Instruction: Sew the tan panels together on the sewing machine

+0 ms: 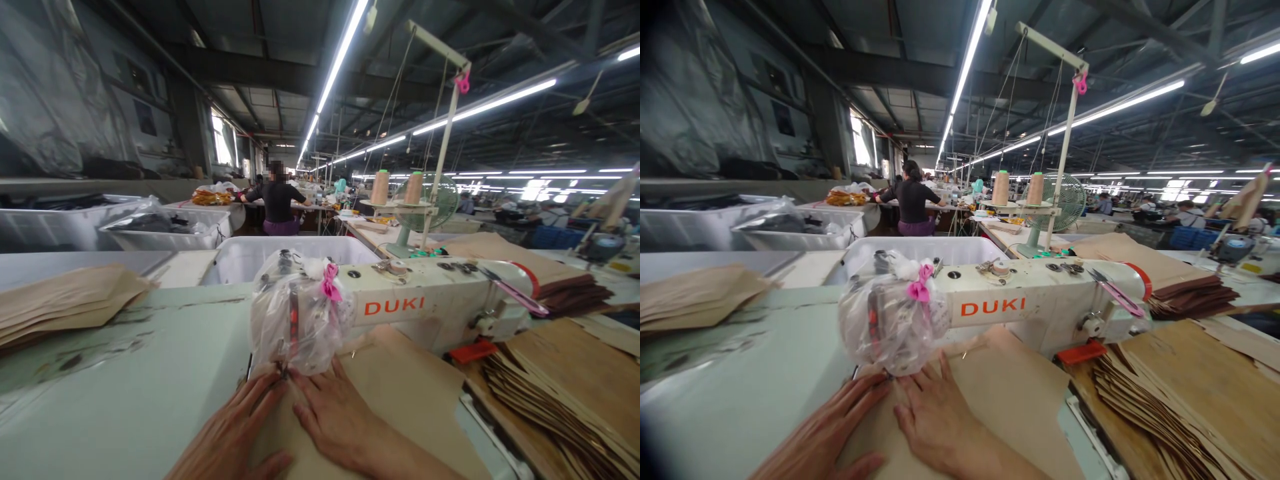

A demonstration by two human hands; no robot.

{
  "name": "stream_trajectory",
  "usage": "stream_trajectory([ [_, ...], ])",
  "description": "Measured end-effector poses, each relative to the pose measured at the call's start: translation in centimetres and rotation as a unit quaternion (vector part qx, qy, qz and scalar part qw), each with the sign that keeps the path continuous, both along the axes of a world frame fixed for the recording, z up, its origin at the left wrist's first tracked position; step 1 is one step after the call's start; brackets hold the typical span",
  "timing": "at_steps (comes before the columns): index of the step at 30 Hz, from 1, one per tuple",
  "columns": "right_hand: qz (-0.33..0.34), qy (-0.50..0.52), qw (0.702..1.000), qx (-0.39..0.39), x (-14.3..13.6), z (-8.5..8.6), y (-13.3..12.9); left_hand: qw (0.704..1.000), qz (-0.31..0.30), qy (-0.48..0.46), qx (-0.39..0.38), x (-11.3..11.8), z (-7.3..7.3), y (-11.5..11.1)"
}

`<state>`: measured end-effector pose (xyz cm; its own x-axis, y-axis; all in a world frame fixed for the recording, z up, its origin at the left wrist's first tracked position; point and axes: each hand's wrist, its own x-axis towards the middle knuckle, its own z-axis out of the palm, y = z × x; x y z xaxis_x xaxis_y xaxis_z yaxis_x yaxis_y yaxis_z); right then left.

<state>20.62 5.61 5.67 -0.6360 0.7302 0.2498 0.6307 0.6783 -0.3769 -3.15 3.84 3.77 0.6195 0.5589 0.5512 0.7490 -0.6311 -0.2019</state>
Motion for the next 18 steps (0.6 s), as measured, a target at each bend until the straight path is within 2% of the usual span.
stream_trajectory([
  [4, -0.01, -0.001, 1.0, -0.006, -0.1, -0.1, -0.1, 1.0, -0.005, -0.002, 0.023, 0.1, 0.0, 0.1],
  [6, -0.017, 0.003, 1.0, -0.007, -0.2, 0.0, -0.2, 0.999, -0.006, -0.012, 0.031, -0.1, -0.6, 0.2],
  [8, -0.02, 0.006, 1.0, -0.006, -0.1, 0.2, -0.3, 0.999, -0.008, -0.021, 0.03, -0.7, -1.8, 0.6],
  [12, -0.017, -0.006, 1.0, 0.001, 0.1, 0.7, -0.5, 1.0, 0.0, -0.018, -0.007, -2.2, -5.3, 1.7],
  [14, -0.018, -0.014, 1.0, 0.01, 0.1, 0.7, -0.6, 1.0, 0.011, -0.018, -0.022, -2.5, -6.3, 2.1],
  [16, -0.022, -0.015, 0.999, 0.022, -0.1, 0.5, -0.6, 0.999, 0.008, -0.025, -0.028, -2.4, -6.2, 2.2],
  [18, -0.028, -0.011, 0.999, 0.038, -0.4, 0.2, -0.4, 0.999, -0.006, -0.034, -0.029, -2.0, -5.4, 2.2],
])
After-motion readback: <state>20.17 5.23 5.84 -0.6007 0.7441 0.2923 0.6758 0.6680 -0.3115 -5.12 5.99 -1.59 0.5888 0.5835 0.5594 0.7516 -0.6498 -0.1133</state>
